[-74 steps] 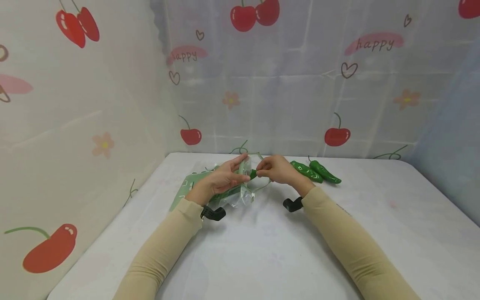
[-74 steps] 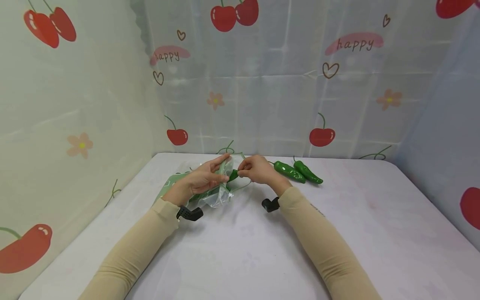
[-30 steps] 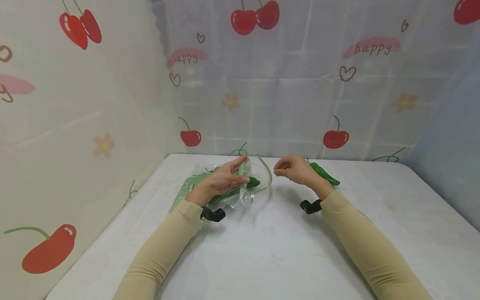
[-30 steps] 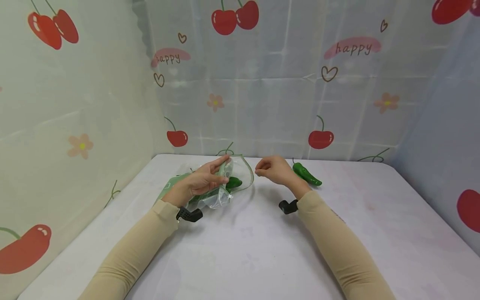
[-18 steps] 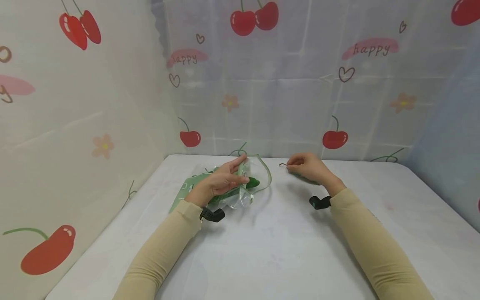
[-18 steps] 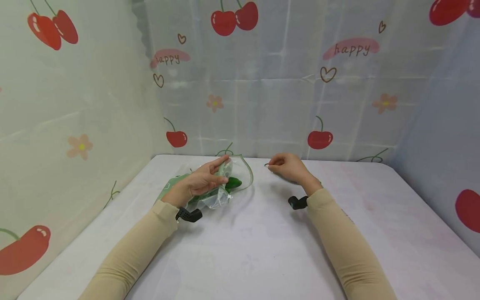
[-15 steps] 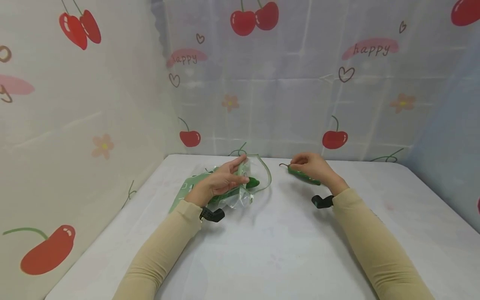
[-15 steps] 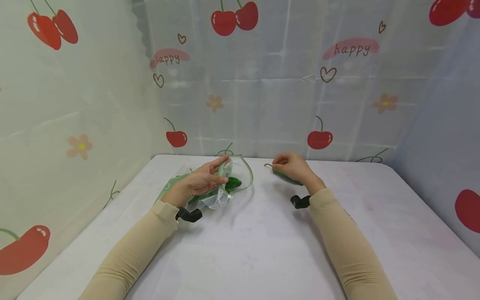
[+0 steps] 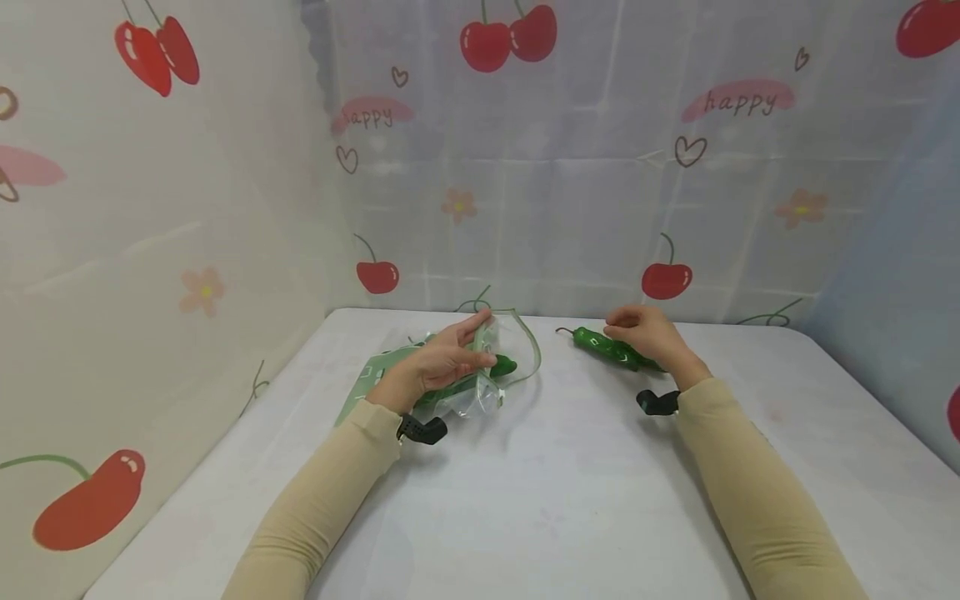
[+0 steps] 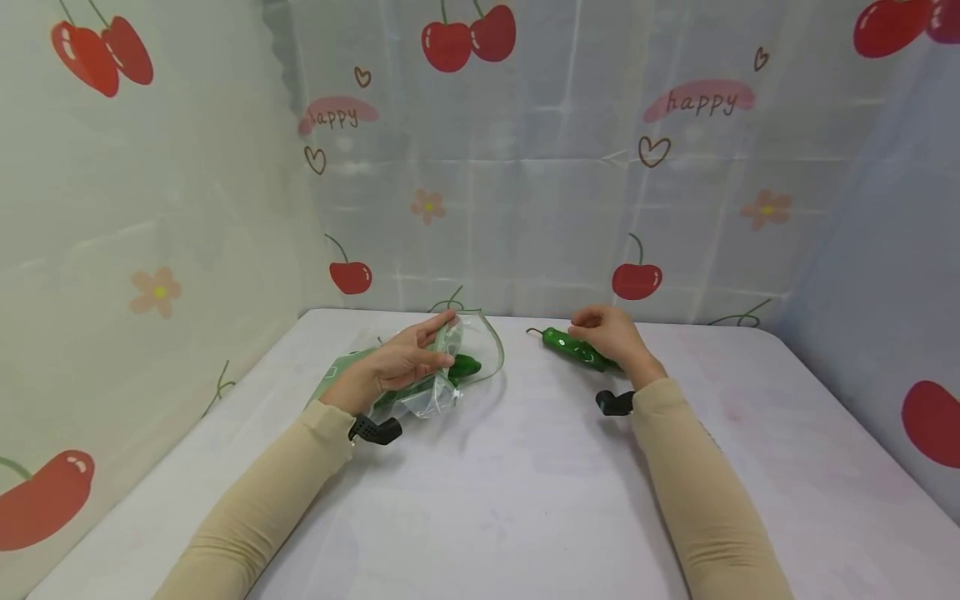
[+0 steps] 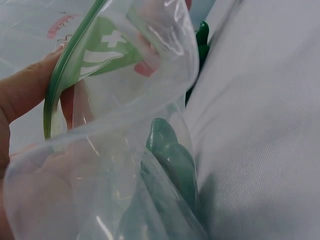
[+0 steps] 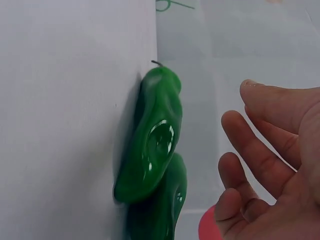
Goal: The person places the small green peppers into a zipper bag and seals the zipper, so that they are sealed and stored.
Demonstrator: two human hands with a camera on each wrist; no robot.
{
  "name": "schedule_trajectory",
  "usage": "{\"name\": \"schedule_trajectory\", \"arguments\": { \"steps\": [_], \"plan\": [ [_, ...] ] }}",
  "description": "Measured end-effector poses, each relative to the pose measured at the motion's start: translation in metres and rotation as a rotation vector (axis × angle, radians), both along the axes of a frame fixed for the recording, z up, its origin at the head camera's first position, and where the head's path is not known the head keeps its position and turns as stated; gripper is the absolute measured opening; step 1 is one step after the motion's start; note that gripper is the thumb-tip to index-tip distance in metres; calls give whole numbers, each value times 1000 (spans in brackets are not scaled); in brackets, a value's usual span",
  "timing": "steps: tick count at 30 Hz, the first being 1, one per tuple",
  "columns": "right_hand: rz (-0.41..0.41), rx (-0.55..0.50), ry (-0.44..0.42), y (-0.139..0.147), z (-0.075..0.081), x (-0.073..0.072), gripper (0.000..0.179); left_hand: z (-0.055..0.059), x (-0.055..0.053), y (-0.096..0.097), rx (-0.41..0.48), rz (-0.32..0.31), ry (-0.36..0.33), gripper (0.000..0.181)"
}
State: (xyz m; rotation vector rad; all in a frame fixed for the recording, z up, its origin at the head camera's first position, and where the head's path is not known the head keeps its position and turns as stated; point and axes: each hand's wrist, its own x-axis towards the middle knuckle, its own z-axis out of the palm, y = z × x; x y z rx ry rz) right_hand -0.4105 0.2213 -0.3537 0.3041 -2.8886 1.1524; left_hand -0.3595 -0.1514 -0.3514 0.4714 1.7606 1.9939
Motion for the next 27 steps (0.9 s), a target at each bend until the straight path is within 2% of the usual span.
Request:
{"name": "schedule_trajectory", "arguments": {
  "steps": [14,27],
  "plan": [
    [-60,-44,-42,28,-7,-1,49,2,0,1,4,0,-8,97],
    [-100,21,-110,44,-34,-7,62,0,2,1,10,1,-14,97]
  ]
}}
